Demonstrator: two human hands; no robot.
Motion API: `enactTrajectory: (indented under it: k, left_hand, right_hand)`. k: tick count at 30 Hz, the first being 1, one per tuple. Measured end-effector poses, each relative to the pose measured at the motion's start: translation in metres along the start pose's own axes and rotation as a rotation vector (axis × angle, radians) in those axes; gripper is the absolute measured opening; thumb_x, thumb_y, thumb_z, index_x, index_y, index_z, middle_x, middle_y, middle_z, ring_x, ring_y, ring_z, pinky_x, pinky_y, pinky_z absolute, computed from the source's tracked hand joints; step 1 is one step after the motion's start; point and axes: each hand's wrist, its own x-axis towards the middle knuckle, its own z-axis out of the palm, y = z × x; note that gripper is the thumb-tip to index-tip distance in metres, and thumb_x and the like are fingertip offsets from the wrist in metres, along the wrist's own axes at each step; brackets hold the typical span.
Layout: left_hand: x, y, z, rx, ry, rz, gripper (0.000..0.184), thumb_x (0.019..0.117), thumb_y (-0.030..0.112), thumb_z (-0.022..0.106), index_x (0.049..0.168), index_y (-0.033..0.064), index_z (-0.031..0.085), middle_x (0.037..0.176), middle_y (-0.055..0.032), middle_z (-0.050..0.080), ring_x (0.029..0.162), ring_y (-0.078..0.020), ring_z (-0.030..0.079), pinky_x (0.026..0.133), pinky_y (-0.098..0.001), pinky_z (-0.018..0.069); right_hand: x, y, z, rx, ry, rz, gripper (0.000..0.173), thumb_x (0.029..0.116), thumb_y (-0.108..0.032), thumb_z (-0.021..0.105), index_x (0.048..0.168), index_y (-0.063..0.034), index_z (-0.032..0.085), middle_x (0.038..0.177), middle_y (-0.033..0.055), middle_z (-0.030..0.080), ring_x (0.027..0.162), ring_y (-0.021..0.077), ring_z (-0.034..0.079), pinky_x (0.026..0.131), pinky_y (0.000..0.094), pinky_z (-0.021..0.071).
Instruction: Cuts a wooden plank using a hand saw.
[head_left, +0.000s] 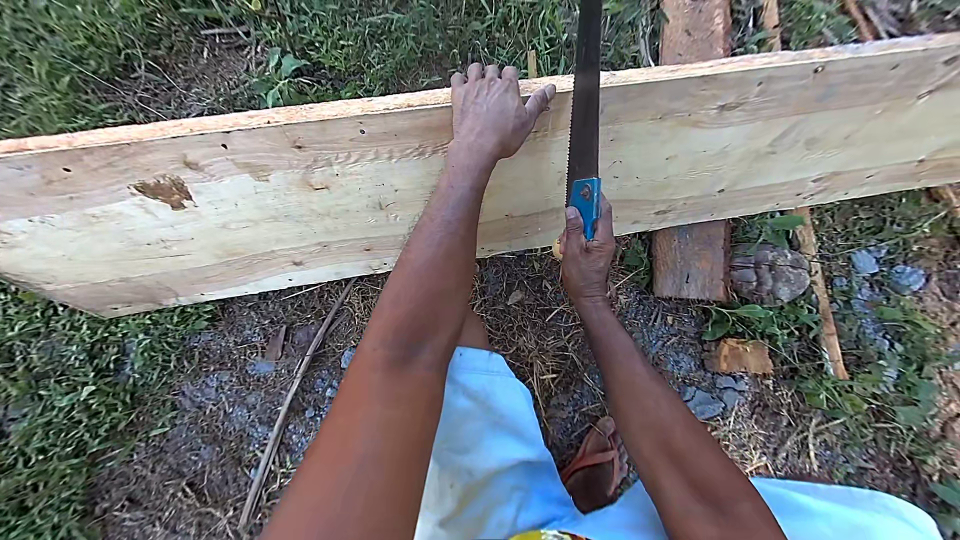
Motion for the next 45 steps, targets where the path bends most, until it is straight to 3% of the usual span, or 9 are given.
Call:
enactTrajectory:
  k: [3,8,15,25,30,38,45]
  left_hand:
    - [-0.002,0.000,0.000,0.000,0.004,0.002,0.088,0.0987,0.077,0.022,0.133,0.0057,0.061,0.136,-0.0180,0.062,0.135,-0.0359,0.051,0.110,-0.0585,0.0348]
    - [-0.004,0.002,0.000,0.006,0.020,-0.008,0.087,0.0978,0.077,0.024,0.131,0.0064,0.062,0.134,-0.0171,0.063,0.135,-0.0352,0.051,0.109,-0.0582,0.0349]
    - [-0.005,0.004,0.000,0.018,0.020,-0.023,0.087,0.0979,0.078,0.023,0.130,0.0062,0.062,0.132,-0.0170,0.063,0.133,-0.0352,0.052,0.109,-0.0573,0.0355]
    - [-0.005,0.005,0.000,0.031,0.014,-0.030,0.091,0.0971,0.080,0.020,0.130,0.0054,0.061,0.133,-0.0186,0.062,0.133,-0.0378,0.051,0.108,-0.0592,0.0358]
    - [-0.003,0.004,0.001,0.022,0.020,-0.029,0.090,0.0975,0.079,0.021,0.129,0.0043,0.061,0.131,-0.0191,0.063,0.132,-0.0379,0.052,0.108,-0.0592,0.0361]
    - [-0.001,0.004,0.000,0.035,-0.002,-0.029,0.090,0.0983,0.078,0.019,0.130,0.0052,0.060,0.132,-0.0185,0.063,0.133,-0.0367,0.052,0.109,-0.0589,0.0348]
    - [0.003,0.003,0.001,0.032,-0.006,-0.037,0.089,0.0986,0.078,0.019,0.132,0.0063,0.060,0.133,-0.0183,0.063,0.134,-0.0367,0.051,0.109,-0.0586,0.0349]
  right_hand:
    - [-0.001,-0.006,0.007,0.003,-0.012,0.020,0.049,0.1089,-0.034,0.052,0.154,-0.0173,0.043,0.081,0.0106,0.060,0.053,0.0180,0.053,0.049,0.0348,0.0504]
    - [0.014,-0.002,0.019,0.072,0.040,-0.068,0.047,0.1076,-0.025,0.056,0.151,-0.0094,0.046,0.086,0.0067,0.065,0.060,0.0143,0.061,0.057,0.0336,0.0563]
    - [0.025,-0.005,0.023,0.094,0.035,-0.102,0.049,0.1075,-0.024,0.056,0.152,-0.0081,0.046,0.094,0.0077,0.067,0.062,0.0133,0.062,0.059,0.0321,0.0568]
    - [0.029,-0.002,0.028,0.075,0.051,-0.161,0.047,0.1073,-0.023,0.056,0.149,-0.0029,0.048,0.094,0.0085,0.068,0.064,0.0126,0.063,0.060,0.0317,0.0572]
    - [0.031,-0.003,0.030,0.065,0.060,-0.172,0.047,0.1069,-0.022,0.057,0.149,-0.0017,0.048,0.103,0.0103,0.069,0.071,0.0117,0.065,0.066,0.0297,0.0582]
    - [0.035,-0.002,0.033,0.050,0.061,-0.188,0.047,0.1069,-0.021,0.057,0.149,-0.0011,0.048,0.103,0.0103,0.070,0.071,0.0103,0.065,0.066,0.0277,0.0576]
    - [0.037,-0.004,0.038,-0.039,0.071,-0.181,0.047,0.1074,-0.023,0.057,0.149,-0.0021,0.049,0.090,0.0094,0.069,0.064,0.0116,0.062,0.062,0.0289,0.0557]
